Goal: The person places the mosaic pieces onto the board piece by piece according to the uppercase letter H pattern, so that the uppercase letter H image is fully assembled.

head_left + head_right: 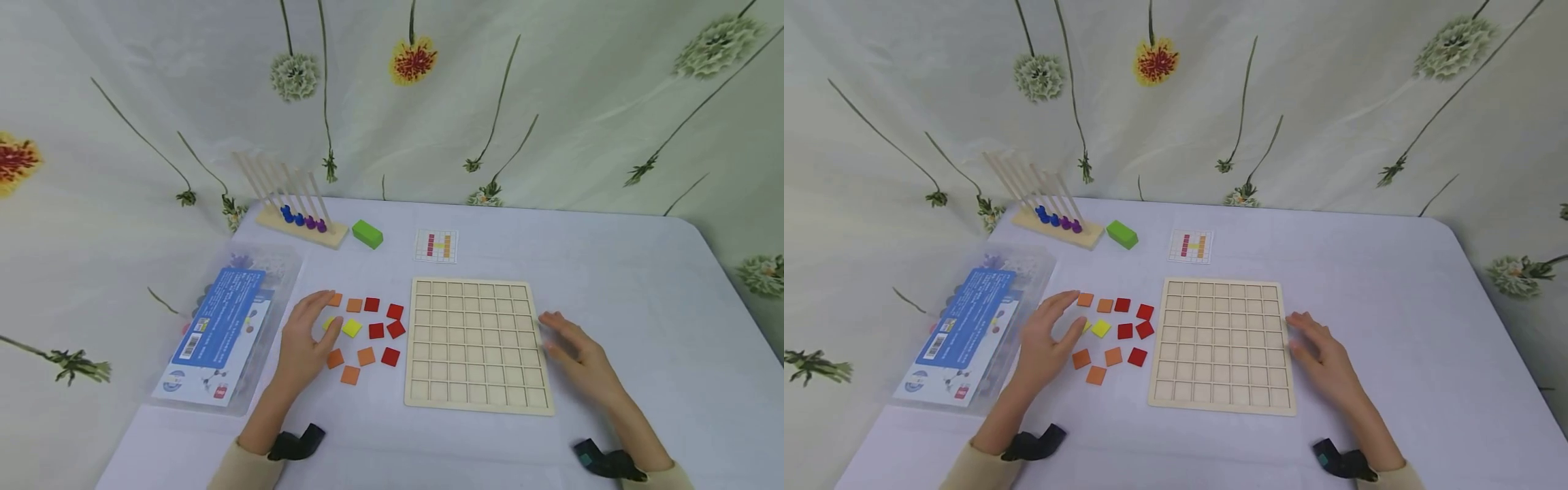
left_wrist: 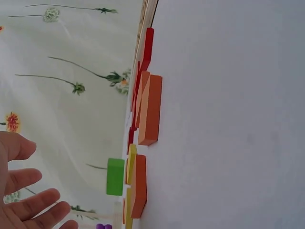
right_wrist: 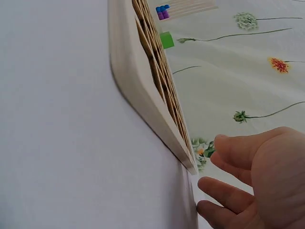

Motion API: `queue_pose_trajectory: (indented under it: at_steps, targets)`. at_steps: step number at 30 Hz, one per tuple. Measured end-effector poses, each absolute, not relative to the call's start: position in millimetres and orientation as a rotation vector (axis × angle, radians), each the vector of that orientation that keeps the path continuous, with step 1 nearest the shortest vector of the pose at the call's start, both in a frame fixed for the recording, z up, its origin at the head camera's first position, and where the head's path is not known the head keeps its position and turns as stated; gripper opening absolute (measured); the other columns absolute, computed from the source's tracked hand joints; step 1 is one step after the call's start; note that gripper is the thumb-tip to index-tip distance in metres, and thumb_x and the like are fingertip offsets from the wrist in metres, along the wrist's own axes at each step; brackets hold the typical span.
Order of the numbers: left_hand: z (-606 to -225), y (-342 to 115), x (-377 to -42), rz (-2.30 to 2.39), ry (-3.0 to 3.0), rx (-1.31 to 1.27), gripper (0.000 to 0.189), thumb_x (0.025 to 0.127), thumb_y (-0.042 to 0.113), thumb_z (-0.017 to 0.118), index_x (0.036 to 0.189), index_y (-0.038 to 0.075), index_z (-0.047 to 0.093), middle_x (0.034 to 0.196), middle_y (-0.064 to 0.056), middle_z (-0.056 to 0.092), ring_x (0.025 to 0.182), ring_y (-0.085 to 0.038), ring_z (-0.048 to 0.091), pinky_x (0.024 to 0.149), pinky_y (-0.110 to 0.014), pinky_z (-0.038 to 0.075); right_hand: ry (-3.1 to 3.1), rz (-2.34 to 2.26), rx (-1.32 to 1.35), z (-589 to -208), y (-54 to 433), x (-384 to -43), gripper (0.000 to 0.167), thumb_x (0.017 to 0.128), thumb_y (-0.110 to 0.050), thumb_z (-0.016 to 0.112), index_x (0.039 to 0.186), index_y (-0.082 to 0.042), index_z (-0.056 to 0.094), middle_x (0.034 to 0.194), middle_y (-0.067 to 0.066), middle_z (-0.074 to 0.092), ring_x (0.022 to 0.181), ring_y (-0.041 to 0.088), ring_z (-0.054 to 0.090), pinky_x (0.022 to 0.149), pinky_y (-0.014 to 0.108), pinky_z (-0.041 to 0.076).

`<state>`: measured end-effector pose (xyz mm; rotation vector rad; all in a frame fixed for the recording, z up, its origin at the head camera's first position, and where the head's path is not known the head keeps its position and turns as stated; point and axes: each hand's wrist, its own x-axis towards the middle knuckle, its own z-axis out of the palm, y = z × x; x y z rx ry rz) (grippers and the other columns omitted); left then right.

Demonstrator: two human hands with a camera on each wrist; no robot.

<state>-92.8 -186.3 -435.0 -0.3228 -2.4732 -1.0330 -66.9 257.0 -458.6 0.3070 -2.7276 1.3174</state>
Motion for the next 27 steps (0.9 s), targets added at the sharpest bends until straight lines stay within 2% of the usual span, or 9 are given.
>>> queue_pose_trajectory:
  at_steps: [3, 5, 6, 10, 14, 17, 20, 27]
  targets:
    - [-437, -184, -95, -1.053, -2.485, -0.327, 0.041, 0.087, 0.008, 0.07, 0.126, -0.001, 0.062, 0.127, -0.018, 0.06, 0.12, -0.034, 0.055, 0.098, -0.049, 0.048, -2.729, 1.279, 0.349, -462, 256, -67, 0.043, 0.095, -0.011, 0.061, 0.136, -0.001, 0.054, 0.144, 0.027, 0.046, 0.145, 0.0, 0.023, 0.123, 0.038, 0.013]
    - [-437, -181, -97, -1.072, -2.5, -0.325, 0.04, 0.087, 0.008, 0.069, 0.125, -0.001, 0.062, 0.126, -0.017, 0.06, 0.119, -0.034, 0.055, 0.098, -0.05, 0.048, -2.732, 1.267, 0.362, -464, 255, -67, 0.043, 0.095, -0.01, 0.061, 0.136, 0.001, 0.054, 0.144, 0.028, 0.046, 0.146, 0.001, 0.021, 0.118, 0.058, 0.009]
    - [-437, -180, -97, -1.081, -2.51, -0.324, 0.039, 0.088, 0.008, 0.069, 0.125, -0.001, 0.062, 0.126, -0.017, 0.06, 0.118, -0.033, 0.055, 0.097, -0.05, 0.049, -2.732, 1.268, 0.367, -465, 255, -67, 0.043, 0.095, -0.009, 0.06, 0.136, 0.001, 0.054, 0.144, 0.028, 0.045, 0.147, 0.001, 0.02, 0.117, 0.062, 0.008]
    - [-436, -176, -103, -1.074, -2.556, -0.333, 0.039, 0.089, 0.01, 0.068, 0.126, 0.0, 0.062, 0.126, -0.017, 0.059, 0.113, -0.032, 0.057, 0.093, -0.05, 0.052, -2.745, 1.249, 0.38, -467, 255, -68, 0.042, 0.095, -0.007, 0.06, 0.135, 0.003, 0.054, 0.145, 0.029, 0.044, 0.149, 0.008, 0.019, 0.116, 0.064, 0.008]
    - [-439, -173, -116, -1.059, -2.576, -0.376, 0.038, 0.089, 0.01, 0.068, 0.125, 0.001, 0.063, 0.126, -0.016, 0.06, 0.105, -0.03, 0.058, 0.086, -0.047, 0.054, -2.758, 1.229, 0.399, -468, 254, -69, 0.043, 0.093, -0.004, 0.06, 0.135, 0.005, 0.053, 0.145, 0.03, 0.043, 0.148, 0.03, 0.022, 0.115, 0.065, 0.007]
    - [-440, -172, -127, -1.081, -2.613, -0.394, 0.038, 0.089, 0.012, 0.069, 0.125, 0.003, 0.063, 0.126, -0.015, 0.06, 0.11, -0.03, 0.056, 0.087, -0.047, 0.054, -2.766, 1.212, 0.398, -469, 254, -70, 0.044, 0.092, -0.002, 0.061, 0.135, 0.005, 0.053, 0.145, 0.03, 0.043, 0.145, 0.04, 0.024, 0.115, 0.066, 0.007]
    - [-441, -173, -136, -1.14, -2.678, -0.392, 0.039, 0.089, 0.015, 0.069, 0.126, 0.005, 0.063, 0.129, -0.014, 0.059, 0.119, -0.031, 0.053, 0.091, -0.047, 0.053, -2.767, 1.209, 0.391, -469, 254, -70, 0.044, 0.092, -0.002, 0.061, 0.135, 0.005, 0.053, 0.145, 0.03, 0.043, 0.144, 0.042, 0.024, 0.115, 0.065, 0.007]
    - [-450, -174, -152, -1.247, -2.815, -0.334, 0.042, 0.085, 0.016, 0.074, 0.125, 0.007, 0.065, 0.133, -0.013, 0.056, 0.128, -0.032, 0.045, 0.103, -0.053, 0.044, -2.76, 1.207, 0.385, -472, 254, -68, 0.045, 0.091, 0.0, 0.062, 0.135, 0.005, 0.054, 0.145, 0.029, 0.043, 0.148, 0.032, 0.022, 0.115, 0.065, 0.006]
